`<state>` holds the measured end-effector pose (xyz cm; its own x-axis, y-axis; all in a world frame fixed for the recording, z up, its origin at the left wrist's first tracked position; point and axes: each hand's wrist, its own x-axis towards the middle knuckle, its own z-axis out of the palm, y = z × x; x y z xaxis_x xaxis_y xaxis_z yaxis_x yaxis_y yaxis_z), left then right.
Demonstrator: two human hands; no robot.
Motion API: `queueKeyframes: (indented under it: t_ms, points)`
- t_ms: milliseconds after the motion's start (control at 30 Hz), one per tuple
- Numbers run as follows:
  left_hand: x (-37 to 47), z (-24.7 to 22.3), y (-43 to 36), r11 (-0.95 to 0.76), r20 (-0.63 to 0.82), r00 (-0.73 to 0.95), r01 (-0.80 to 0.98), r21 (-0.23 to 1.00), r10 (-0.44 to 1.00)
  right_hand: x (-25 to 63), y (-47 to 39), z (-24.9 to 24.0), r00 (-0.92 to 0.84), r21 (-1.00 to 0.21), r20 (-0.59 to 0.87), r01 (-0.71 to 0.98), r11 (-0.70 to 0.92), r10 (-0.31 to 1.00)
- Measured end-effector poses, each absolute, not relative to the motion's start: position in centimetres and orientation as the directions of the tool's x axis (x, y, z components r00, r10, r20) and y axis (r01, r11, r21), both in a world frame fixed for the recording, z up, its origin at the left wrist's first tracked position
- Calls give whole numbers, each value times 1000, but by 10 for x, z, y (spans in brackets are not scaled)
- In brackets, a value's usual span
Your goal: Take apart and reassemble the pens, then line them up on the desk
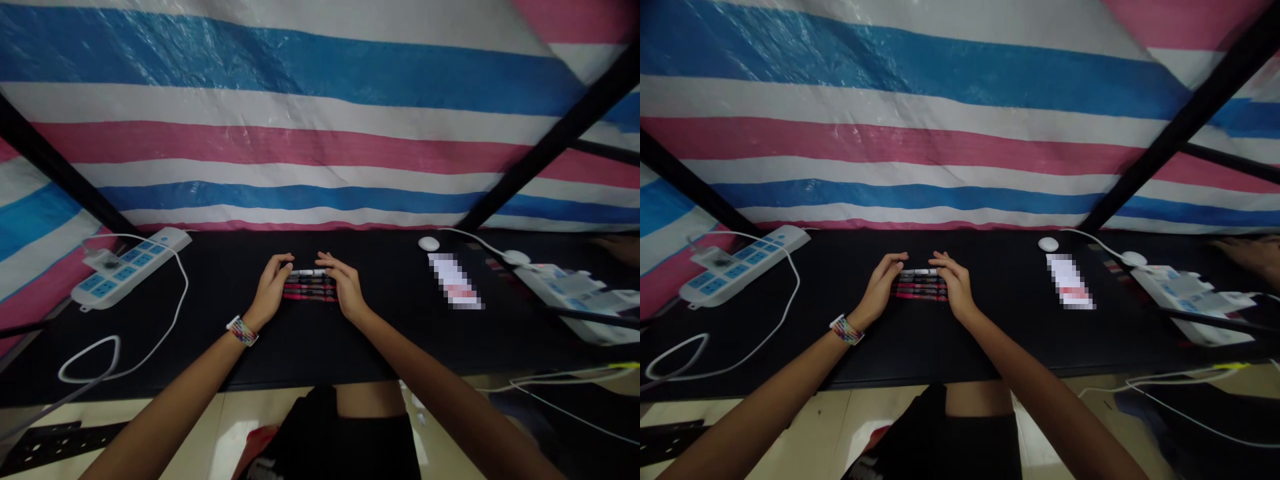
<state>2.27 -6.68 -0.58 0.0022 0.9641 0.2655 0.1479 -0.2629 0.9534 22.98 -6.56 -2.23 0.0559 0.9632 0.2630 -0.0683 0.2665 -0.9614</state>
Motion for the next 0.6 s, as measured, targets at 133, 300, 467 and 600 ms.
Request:
queueKeyframes:
  t_ms: [133, 300, 467, 600]
  points:
    - [15, -7, -57, -228, 232, 13, 244, 943, 973, 238, -73, -17, -36, -932, 333, 136, 335, 942]
    - [14, -5, -56, -273, 271, 48, 291, 917, 961, 248, -98, -16, -226, -696, 526, 438, 568, 820]
    - [18, -4, -57, -289, 273, 93, 293, 912, 957, 255, -114, -14, -411, -512, 577, 491, 705, 705]
    - [18, -4, -55, -297, 288, 75, 305, 905, 955, 257, -113, -16, -372, -541, 561, 512, 667, 740]
